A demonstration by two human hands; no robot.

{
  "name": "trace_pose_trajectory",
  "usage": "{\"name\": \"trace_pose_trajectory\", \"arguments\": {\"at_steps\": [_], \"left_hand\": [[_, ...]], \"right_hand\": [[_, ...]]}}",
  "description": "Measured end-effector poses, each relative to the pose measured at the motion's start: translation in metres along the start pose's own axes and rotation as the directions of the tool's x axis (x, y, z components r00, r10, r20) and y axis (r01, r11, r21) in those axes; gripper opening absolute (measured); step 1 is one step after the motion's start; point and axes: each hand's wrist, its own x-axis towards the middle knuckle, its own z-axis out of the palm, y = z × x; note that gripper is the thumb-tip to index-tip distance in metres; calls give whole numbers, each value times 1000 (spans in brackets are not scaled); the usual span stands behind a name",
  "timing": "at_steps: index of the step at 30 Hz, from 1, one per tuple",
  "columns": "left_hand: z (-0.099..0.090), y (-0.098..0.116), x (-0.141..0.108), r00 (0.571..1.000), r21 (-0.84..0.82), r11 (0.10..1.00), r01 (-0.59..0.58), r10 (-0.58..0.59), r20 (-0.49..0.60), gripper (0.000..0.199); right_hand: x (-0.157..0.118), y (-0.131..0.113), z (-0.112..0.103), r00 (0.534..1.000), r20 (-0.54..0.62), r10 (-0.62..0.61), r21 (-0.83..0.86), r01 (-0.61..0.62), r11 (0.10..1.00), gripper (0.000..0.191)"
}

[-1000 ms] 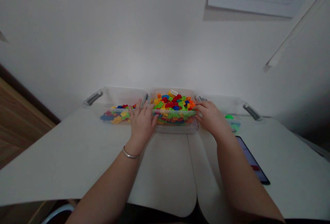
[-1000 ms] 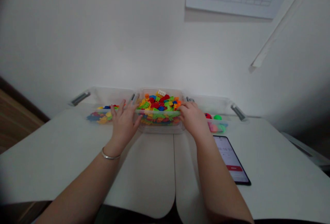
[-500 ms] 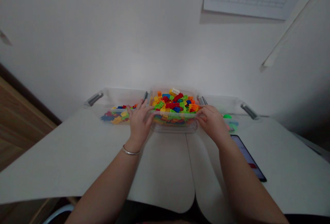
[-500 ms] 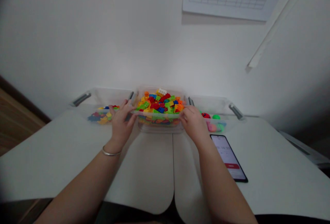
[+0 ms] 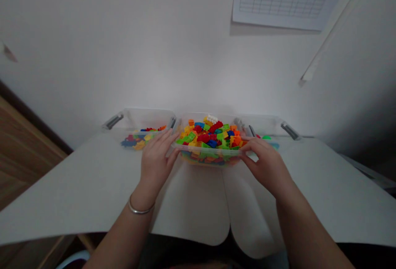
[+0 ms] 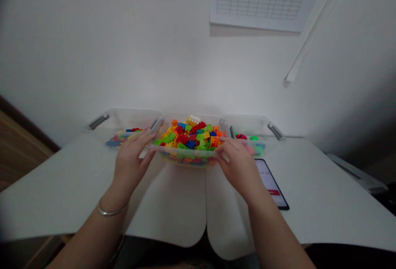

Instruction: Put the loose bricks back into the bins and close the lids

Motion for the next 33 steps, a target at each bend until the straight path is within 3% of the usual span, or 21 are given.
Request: {"name": "trace_pose_trajectory", "arguments": {"at_steps": [3,14,21,24,27,30,33], "left_hand": [[-14,4,-13,1000,17,1000,-23,23,-5,38],[-54,1,-50,988,54,987,-153,152,13,37],[-62,-3,-69,989,73,987,-144,142,32,37],[-64,-6,-75,991,30,992,-119,116,73,46],[-68,-3,-71,988,-41,999,-32,38,150,54],[-68,10,-55,980,-51,993,108,-97,175,43],[-61,29,-34,962,-80,995,65,-41,271,37]], "right_hand": [[-14,-10,-3,999,-8,-37,14,37,999,6],[-55,-34,-2,996,85,3,63,-9,998,6],[-67,-45,3,996,89,2,52,-6,999,7],[-72,-47,5,997,83,-6,39,2,999,6],[-73,-48,3,994,108,-20,37,16,999,7],[-67,-50,-9,984,165,-68,-1,69,998,4],[-48,-53,-22,968,230,-97,-61,114,992,19]]}}
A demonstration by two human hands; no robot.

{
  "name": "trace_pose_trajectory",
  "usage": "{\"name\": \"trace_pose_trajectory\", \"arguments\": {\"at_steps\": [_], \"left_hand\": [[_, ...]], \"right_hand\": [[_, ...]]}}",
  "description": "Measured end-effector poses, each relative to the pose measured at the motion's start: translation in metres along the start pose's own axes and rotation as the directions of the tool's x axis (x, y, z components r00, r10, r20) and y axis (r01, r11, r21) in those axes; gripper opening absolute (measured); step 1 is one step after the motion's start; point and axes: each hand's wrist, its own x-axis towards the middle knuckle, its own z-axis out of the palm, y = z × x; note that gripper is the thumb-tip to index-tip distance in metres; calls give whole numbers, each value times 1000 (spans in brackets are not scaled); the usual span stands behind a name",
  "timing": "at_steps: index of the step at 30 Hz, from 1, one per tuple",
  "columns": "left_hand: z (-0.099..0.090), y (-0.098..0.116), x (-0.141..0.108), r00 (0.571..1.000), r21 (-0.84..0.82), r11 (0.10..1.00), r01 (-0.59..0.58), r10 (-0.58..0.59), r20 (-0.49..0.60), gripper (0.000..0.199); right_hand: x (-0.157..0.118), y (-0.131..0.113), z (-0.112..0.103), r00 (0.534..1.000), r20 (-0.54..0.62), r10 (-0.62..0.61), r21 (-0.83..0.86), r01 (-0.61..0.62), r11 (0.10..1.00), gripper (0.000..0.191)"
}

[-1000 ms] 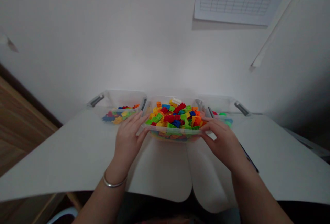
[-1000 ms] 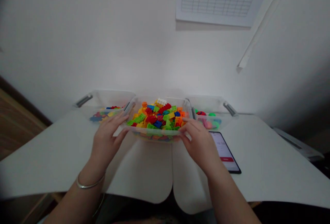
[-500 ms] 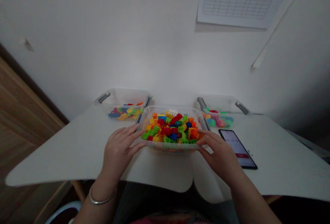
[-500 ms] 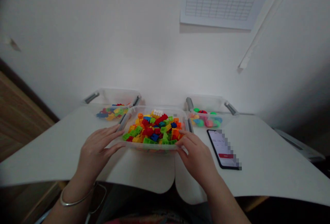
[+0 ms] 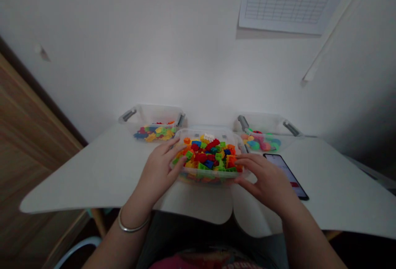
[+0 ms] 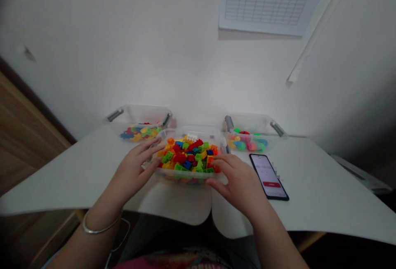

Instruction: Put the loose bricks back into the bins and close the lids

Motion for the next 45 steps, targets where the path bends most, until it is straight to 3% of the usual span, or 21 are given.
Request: {"name": "trace_pose_trajectory", "arguments": {"at_steps": [4,7,9,11,16,18,21,22,24,26,28,31,33,37,40,43,45], "left_hand": [[11,24,29,974,19,993,-113,107,199,39],[19,32,45,911,38,981,-193,164,377,44],[23,31,51,872,68,975,-212,157,463,48],[28,27,53,862,102,975,-198,124,491,54],[35,21,49,916,157,979,-127,55,398,51],[34,21,47,939,168,978,-121,58,339,46],[28,23,47,952,177,981,-82,24,305,45],[26,24,47,954,177,982,-65,9,301,45],[21,27,47,960,168,984,-54,4,280,44],[19,32,47,966,156,985,-78,36,256,44],[19,37,45,966,146,983,-112,73,249,44],[21,44,39,962,124,981,-151,117,245,45],[23,47,35,963,111,976,-189,162,216,44],[22,48,30,951,102,953,-285,268,155,35],[18,44,26,931,97,931,-351,335,147,31],[15,37,21,923,139,915,-379,362,131,31],[15,32,17,916,162,903,-399,382,124,32]], "right_hand": [[46,1,-4,995,95,-41,17,40,999,30],[85,5,18,952,247,-182,102,161,982,47],[102,9,37,924,327,-200,121,169,978,53],[111,11,51,918,352,-183,101,157,982,55],[106,16,51,900,400,-171,44,167,985,42],[99,22,43,924,352,-146,51,137,989,37],[84,37,34,997,73,-22,99,15,995,34],[78,43,35,997,-53,57,140,-49,989,33],[65,56,42,945,-209,253,271,-193,943,35],[55,67,56,884,-179,431,434,-323,841,42],[49,71,72,833,-52,550,615,-407,675,51],[50,67,91,790,64,610,787,-416,455,55],[55,56,98,794,91,601,836,-388,387,56],[69,25,106,790,106,604,872,-365,325,58],[80,4,109,795,96,598,858,-371,355,56],[88,0,109,822,113,558,839,-379,389,51],[90,11,109,826,98,555,829,-377,414,49]]}}
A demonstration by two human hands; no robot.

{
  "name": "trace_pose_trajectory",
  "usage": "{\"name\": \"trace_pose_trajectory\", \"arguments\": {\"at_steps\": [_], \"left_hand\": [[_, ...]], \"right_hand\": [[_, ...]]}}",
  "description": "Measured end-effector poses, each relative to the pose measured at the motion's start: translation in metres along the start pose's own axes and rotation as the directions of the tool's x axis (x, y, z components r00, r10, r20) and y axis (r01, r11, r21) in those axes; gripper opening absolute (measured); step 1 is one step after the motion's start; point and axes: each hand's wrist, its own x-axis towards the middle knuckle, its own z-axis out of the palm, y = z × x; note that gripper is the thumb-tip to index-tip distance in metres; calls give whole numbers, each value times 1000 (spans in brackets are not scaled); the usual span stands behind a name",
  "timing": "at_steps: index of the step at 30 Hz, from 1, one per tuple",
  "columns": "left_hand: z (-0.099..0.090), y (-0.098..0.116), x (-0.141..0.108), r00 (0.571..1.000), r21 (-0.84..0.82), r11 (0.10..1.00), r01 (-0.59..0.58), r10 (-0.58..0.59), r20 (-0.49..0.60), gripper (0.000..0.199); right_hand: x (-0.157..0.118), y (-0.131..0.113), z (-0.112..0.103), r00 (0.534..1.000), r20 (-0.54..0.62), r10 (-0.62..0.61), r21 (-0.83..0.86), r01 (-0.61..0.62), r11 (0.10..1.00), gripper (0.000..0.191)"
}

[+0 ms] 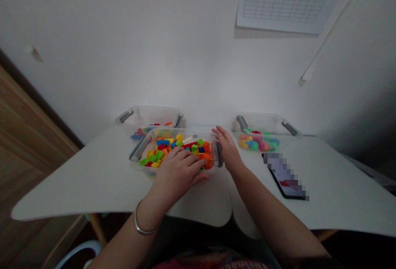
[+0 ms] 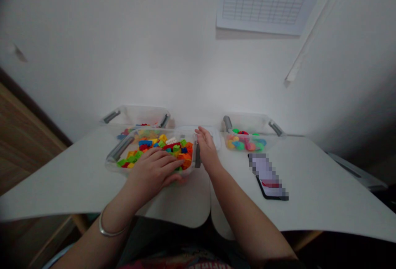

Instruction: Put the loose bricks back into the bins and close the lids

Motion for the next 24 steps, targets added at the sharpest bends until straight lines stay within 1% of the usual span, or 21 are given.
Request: {"name": "trace_pose_trajectory", "arguments": {"at_steps": [2,3,4,5,7,9,10,12,15,18,24], "left_hand": [[2,-1,-5,1000,4,1000,-7,7,-9,32],[2,0,-7,1000,2,1000,-5,5,-15,32],[3,0,-8,1000,0,1000,1,-1,-23,31],[4,1,-9,999,-1,1000,8,-8,-34,31],[4,3,-11,998,1,1000,21,-20,-52,30],[3,3,-12,998,6,1000,28,-27,-61,29],[1,2,-13,998,10,1000,30,-29,-62,29],[-3,-1,-17,998,22,999,41,-39,-57,30],[-9,-7,-25,997,47,996,73,-71,-43,33],[-15,-14,-35,997,69,995,66,-64,-35,36],[-19,-21,-44,994,122,988,94,-85,-76,32]], "right_hand": [[9,8,-15,999,-38,-26,-102,22,995,46],[12,13,-24,998,-32,-46,-206,38,978,42],[14,19,-33,998,8,-58,-337,57,940,37],[16,24,-41,996,62,-66,-481,88,872,33],[15,32,-52,979,192,-60,-702,180,689,27],[11,37,-58,960,278,-36,-811,254,527,24],[9,39,-58,954,298,-29,-837,276,473,24],[6,40,-58,950,311,-27,-862,294,412,23],[5,41,-57,950,312,-22,-871,295,393,22],[5,42,-58,953,302,-12,-875,282,394,21],[7,37,-58,950,311,7,-912,297,283,25]]}}
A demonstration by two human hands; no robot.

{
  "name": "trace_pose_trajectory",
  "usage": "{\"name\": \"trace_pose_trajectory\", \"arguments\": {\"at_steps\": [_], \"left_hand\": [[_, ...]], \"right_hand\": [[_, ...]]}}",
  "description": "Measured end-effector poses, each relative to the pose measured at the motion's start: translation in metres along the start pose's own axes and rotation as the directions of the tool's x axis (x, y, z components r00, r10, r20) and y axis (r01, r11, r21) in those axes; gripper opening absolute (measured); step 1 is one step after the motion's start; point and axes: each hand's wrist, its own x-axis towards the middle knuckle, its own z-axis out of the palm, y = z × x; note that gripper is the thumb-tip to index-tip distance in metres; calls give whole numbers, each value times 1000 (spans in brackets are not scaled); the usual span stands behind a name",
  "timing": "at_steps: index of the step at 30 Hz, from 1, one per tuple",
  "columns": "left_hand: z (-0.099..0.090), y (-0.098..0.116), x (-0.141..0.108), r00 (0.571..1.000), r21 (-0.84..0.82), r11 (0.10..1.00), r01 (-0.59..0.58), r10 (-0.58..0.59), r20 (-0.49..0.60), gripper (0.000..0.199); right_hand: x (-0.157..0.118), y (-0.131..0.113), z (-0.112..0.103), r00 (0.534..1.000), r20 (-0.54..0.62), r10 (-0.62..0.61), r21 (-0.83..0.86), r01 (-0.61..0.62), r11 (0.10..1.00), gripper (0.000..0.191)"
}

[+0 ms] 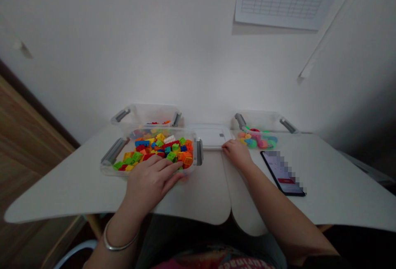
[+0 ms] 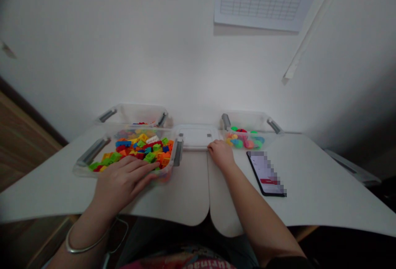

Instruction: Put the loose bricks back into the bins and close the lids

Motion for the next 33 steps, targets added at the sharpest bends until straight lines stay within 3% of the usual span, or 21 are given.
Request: {"name": "trace_pose_trajectory", "arguments": {"at_steps": [10,22,28,33], "left_hand": [[7,1,-1,995,16,1000,-3,4,-96,28],[8,-1,-3,994,11,1000,-12,13,-108,26],[8,-2,-2,993,2,1000,-27,27,-116,26],[8,-1,-2,993,-13,1000,-12,10,-114,26]], "right_hand": [[9,1,0,1000,24,3,-114,0,993,25],[16,-3,-3,997,14,-79,-201,81,976,23],[16,7,5,978,-166,-130,-97,116,989,16],[19,16,20,923,-383,-32,246,136,960,11]]}}
